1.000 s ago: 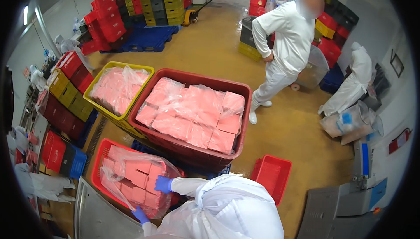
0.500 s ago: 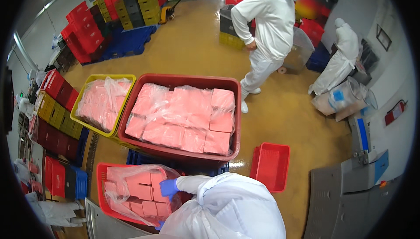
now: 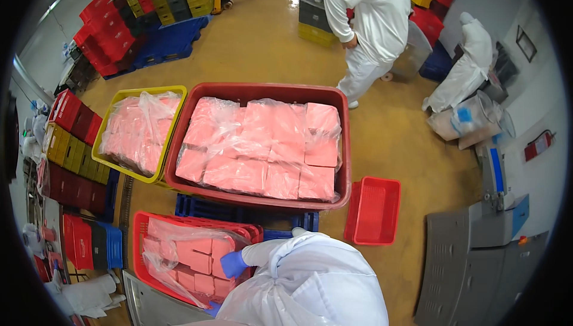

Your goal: The person arranges pink rectangular blocks on a stainless steel table, then places them into a plastic-lined basket. They repeat this process, moving blocks from the table into baskets and occasionally handling plastic liners.

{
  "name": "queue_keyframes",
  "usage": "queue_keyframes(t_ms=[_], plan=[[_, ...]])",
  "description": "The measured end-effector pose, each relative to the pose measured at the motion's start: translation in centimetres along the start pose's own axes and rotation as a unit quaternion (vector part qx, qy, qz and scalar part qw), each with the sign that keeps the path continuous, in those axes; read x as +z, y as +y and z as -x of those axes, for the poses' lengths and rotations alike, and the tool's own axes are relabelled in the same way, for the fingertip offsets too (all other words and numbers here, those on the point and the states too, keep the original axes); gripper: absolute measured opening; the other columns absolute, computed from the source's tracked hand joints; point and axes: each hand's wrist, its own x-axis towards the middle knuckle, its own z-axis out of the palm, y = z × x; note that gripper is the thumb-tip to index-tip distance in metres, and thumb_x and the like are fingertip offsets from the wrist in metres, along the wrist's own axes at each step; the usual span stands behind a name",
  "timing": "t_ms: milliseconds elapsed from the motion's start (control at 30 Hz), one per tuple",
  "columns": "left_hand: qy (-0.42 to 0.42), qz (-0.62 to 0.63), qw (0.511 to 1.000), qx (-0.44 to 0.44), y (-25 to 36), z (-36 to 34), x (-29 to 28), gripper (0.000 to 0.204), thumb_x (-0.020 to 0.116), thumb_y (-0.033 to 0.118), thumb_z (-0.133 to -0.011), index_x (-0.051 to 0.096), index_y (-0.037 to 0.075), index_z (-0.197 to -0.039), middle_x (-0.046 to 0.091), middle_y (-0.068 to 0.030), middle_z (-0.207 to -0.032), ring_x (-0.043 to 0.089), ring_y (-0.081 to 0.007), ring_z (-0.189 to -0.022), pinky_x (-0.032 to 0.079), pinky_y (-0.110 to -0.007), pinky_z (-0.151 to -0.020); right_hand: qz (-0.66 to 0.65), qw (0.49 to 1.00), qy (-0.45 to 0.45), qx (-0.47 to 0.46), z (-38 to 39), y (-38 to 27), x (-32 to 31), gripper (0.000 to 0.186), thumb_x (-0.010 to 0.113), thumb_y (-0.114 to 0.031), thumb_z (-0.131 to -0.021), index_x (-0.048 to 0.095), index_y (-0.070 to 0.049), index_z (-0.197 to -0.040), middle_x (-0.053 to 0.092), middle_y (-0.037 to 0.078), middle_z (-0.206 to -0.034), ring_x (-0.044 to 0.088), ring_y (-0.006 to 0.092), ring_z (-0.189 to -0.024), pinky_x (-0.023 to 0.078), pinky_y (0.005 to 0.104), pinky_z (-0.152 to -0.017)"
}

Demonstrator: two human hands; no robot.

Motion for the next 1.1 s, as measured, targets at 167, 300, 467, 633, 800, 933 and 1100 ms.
queue_keyframes(t_ms=[167, 300, 467, 633, 800, 933, 1100], plan=[[0.017, -0.018, 0.999, 0.045, -1.3, -3.2, -0.9, 0.058, 0.055, 0.027, -0.092, 0.039, -0.013, -0.131, 0.048, -0.0296, -0.130, 0.053, -0.0355, -0.111, 0.042, -0.040, -0.096, -0.020, 0.998, 0.054, 0.017, -2.5, -1.2, 2.0, 0.022, 0.065, -0.037, -0.069, 0.068, -0.016, -0.068, 0.064, 0.005, -0.064, 0.063, 0.0273, -0.066, 0.047, 0.0401, -0.064], [0.031, -0.031, 0.996, 0.074, -2.5, -4.9, -2.1, 0.059, 0.054, 0.027, -0.092, 0.038, -0.013, -0.132, 0.047, -0.0296, -0.131, 0.053, -0.0352, -0.112, 0.042, -0.039, -0.097, -0.018, 0.996, 0.074, 0.041, -3.9, -2.1, 2.4, 0.018, 0.063, -0.031, -0.068, 0.068, -0.014, -0.066, 0.064, 0.006, -0.063, 0.063, 0.0277, -0.063, 0.047, 0.0404, -0.061], [-0.071, 0.092, 0.991, -0.063, -2.7, -5.8, -2.8, 0.062, 0.051, 0.041, -0.094, 0.047, -0.013, -0.124, 0.054, -0.0307, -0.123, 0.056, -0.0390, -0.106, 0.043, -0.041, -0.093, -0.037, 0.995, 0.035, 0.082, -4.8, -2.8, 2.4, 0.012, 0.061, -0.024, -0.065, 0.068, -0.014, -0.063, 0.063, 0.007, -0.061, 0.062, 0.0287, -0.061, 0.047, 0.0400, -0.059], [-0.081, 0.093, 0.988, -0.097, -2.2, -4.0, -2.4, 0.059, 0.053, 0.038, -0.093, 0.051, -0.014, -0.119, 0.057, -0.0316, -0.116, 0.058, -0.0392, -0.101, 0.045, -0.043, -0.088, -0.038, 0.991, 0.044, 0.122, -3.7, -2.6, 3.4, 0.011, 0.060, -0.021, -0.065, 0.069, -0.015, -0.065, 0.065, 0.008, -0.065, 0.063, 0.0291, -0.065, 0.047, 0.0394, -0.063], [-0.069, 0.168, 0.981, -0.068, -1.2, -2.0, -2.0, 0.060, 0.050, 0.042, -0.094, 0.053, -0.015, -0.115, 0.059, -0.0317, -0.112, 0.058, -0.0411, -0.099, 0.045, -0.044, -0.086, -0.020, 0.990, 0.024, 0.136, -2.3, -2.3, 3.4, 0.010, 0.061, -0.021, -0.067, 0.070, -0.017, -0.068, 0.067, 0.006, -0.071, 0.064, 0.0277, -0.073, 0.047, 0.0395, -0.067], [-0.034, 0.085, 0.995, -0.037, -2.2, -2.1, -2.1, 0.059, 0.048, 0.041, -0.095, 0.053, -0.015, -0.114, 0.058, -0.0329, -0.112, 0.057, -0.0426, -0.100, 0.046, -0.045, -0.084, -0.039, 0.989, -0.040, 0.134, -1.7, -2.7, 0.6, 0.013, 0.064, -0.023, -0.070, 0.070, -0.015, -0.078, 0.067, 0.007, -0.079, 0.065, 0.0284, -0.080, 0.048, 0.0433, -0.072], [-0.037, 0.055, 0.997, 0.046, -0.9, -0.5, -0.6, 0.057, 0.045, 0.040, -0.096, 0.054, -0.014, -0.113, 0.057, -0.0331, -0.112, 0.057, -0.0429, -0.100, 0.047, -0.045, -0.084, -0.143, 0.953, 0.065, 0.260, -1.4, -2.2, -13.9, 0.020, 0.063, -0.021, -0.075, 0.061, -0.008, -0.090, 0.064, 0.013, -0.083, 0.062, 0.0341, -0.084, 0.049, 0.0456, -0.069]])
